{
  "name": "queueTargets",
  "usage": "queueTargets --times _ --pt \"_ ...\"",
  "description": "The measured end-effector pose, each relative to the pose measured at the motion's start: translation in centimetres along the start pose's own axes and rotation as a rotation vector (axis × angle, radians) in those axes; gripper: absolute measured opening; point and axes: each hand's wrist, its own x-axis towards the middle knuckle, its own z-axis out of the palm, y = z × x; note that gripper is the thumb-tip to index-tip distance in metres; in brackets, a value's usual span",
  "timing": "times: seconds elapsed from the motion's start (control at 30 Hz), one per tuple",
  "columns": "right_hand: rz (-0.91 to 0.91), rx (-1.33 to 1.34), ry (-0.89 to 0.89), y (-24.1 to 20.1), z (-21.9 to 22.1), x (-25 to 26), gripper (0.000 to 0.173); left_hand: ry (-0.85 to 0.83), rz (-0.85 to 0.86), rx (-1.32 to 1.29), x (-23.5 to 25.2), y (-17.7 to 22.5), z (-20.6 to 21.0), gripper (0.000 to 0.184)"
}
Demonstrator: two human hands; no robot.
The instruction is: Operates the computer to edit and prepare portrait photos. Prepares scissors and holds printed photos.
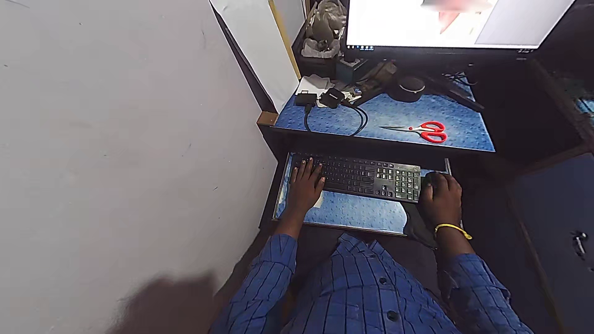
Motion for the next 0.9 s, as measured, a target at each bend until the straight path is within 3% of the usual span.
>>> queueTargets --times 0.4,0.6,0.73,0.9 --pt "-0.008 -0.012 0.02 0.3 0.2 -0.1 0.051 -0.007 0.004 0.031 0.0 0.2 -0.2 0.056" --pt "-0.013 -0.011 0.016 0.0 0.0 0.0 0.05 0.009 -0.055 0.013 0.7 2.2 -0.9 0.051" --pt "-0.015 -0.019 0.019 0.0 0.0 0.0 0.05 -0.07 -0.039 0.078 1.9 3.3 -2.2 0.052" --pt "-0.004 -0.014 0.005 0.0 -0.1 0.0 0.05 0.072 0.105 -0.028 1.9 4.4 -2.0 0.052"
